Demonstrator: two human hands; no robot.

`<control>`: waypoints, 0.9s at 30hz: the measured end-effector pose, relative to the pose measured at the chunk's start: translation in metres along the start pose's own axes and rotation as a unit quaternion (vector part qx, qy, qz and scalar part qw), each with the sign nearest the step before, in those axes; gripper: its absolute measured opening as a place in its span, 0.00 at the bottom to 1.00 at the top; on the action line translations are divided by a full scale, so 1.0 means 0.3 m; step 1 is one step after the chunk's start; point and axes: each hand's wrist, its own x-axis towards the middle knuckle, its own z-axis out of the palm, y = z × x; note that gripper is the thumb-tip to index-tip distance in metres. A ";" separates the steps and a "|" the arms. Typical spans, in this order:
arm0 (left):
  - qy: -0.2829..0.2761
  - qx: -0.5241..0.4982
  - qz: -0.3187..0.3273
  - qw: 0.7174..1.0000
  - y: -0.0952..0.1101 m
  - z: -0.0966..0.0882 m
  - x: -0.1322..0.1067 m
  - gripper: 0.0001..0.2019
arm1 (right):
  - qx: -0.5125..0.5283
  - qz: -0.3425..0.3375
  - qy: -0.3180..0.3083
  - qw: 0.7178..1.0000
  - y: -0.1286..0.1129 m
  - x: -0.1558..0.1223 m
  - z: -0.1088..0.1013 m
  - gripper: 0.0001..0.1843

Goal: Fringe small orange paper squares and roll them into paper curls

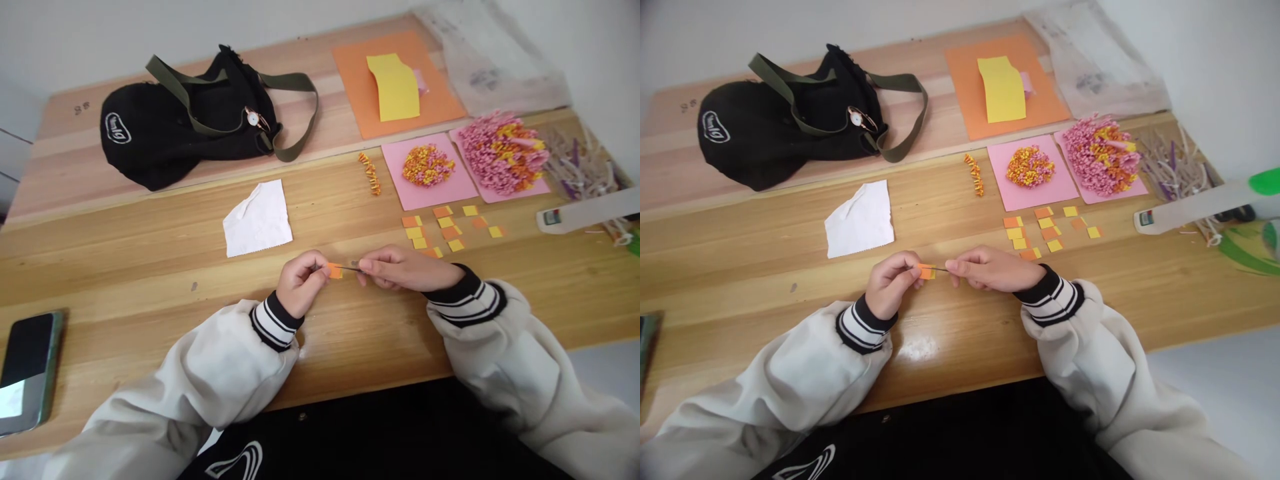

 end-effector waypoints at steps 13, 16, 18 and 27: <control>-0.004 -0.007 -0.008 1.000 0.011 0.003 0.000 0.11 | -0.006 0.006 0.010 1.000 0.001 0.001 0.002 0.28; -0.005 -0.008 -0.012 1.000 0.012 0.004 -0.001 0.11 | -0.009 0.010 0.012 1.000 0.000 0.000 0.002 0.28; -0.005 -0.006 -0.011 1.000 0.012 0.005 -0.001 0.11 | -0.011 0.013 0.012 1.000 -0.001 0.001 0.002 0.28; -0.001 -0.002 0.002 1.000 0.011 0.004 0.000 0.10 | -0.005 0.015 0.016 1.000 0.001 0.003 0.003 0.27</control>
